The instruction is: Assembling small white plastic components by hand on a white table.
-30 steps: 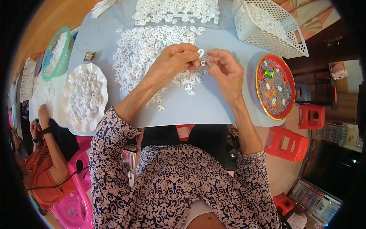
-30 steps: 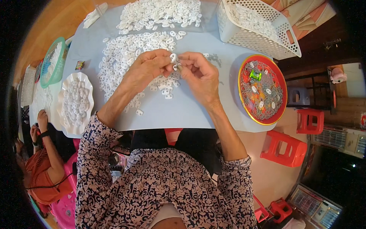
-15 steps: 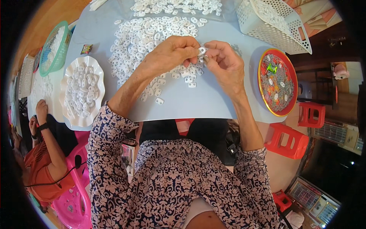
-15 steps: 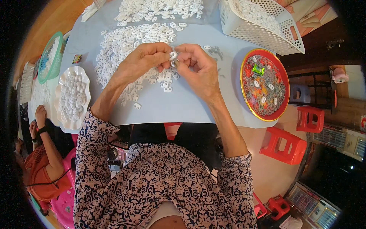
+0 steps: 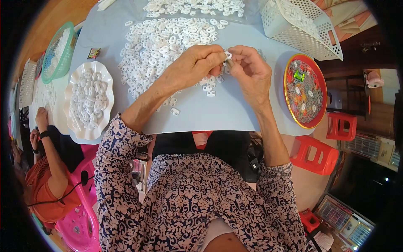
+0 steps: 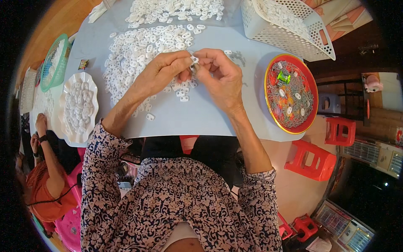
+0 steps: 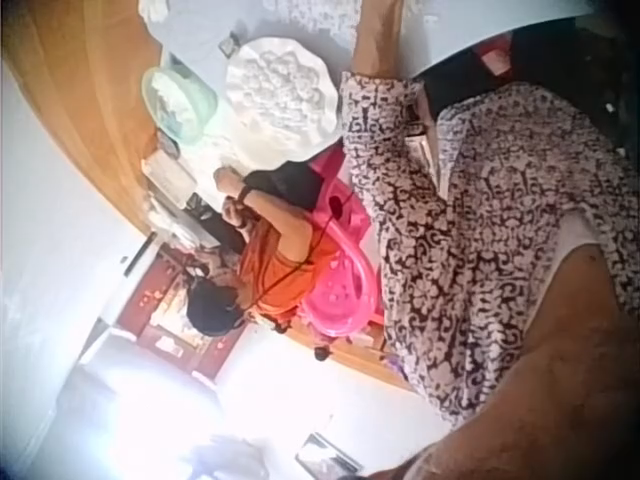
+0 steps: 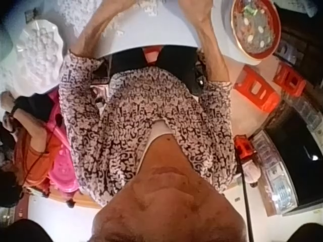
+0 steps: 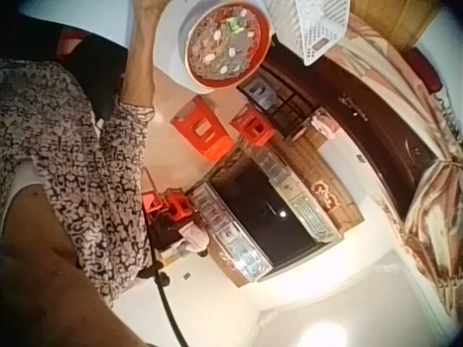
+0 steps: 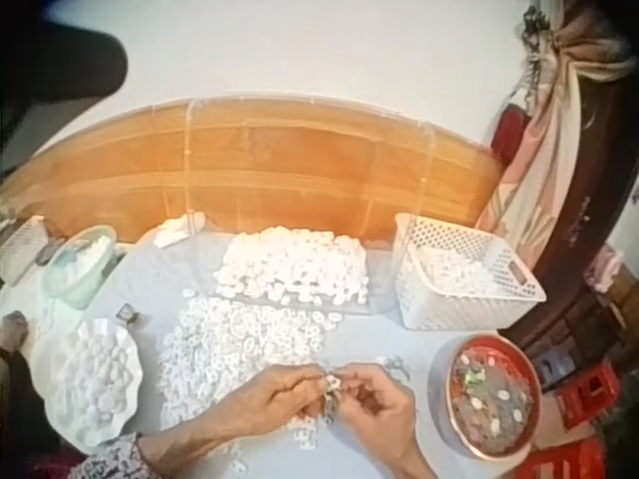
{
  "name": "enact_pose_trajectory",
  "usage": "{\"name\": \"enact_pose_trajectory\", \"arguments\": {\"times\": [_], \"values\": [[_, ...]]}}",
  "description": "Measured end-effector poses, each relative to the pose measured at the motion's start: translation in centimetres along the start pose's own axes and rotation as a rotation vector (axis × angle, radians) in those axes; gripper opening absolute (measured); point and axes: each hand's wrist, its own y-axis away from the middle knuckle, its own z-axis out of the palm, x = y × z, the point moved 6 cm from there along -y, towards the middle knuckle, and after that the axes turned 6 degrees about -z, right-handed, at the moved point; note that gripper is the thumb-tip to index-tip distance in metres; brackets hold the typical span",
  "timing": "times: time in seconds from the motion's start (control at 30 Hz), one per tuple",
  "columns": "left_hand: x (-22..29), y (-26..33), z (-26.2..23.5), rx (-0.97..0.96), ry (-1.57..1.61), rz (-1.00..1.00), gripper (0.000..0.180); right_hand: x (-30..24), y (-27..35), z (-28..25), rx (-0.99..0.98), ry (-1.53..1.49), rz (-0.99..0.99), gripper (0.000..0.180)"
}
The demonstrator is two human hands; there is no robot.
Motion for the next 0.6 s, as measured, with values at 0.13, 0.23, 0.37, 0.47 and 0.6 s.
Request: {"name": "enact_pose_trajectory", "arguments": {"times": [0.13, 0.23, 0.37, 0.47, 0.6], "values": [[0.16, 0.05, -0.38, 0.063, -0.071, 0.027, 0.033, -0.14, 0.04, 0.14, 0.000, -0.015, -0.002, 0.025], [0.20, -0.06, -0.33, 0.065, -0.067, 0.041, 0.033, 0.06, 0.07, -0.02, 0.006, -0.002, -0.015, 0.025], [0.71, 0.16, -0.17, 0.102, -0.067, 0.064, 0.032, -0.22, 0.05, -0.07, 0.040, -0.004, -0.006, 0.026], [0.49, 0.22, -0.01, 0.106, -0.115, 0.031, 0.031, 0.09, 0.10, -0.02, 0.046, 0.003, -0.008, 0.026], [0.82, 0.26, 0.04, 0.117, -0.125, 0.047, 0.029, 0.26, 0.11, -0.04, 0.030, -0.007, -0.013, 0.027]]}}
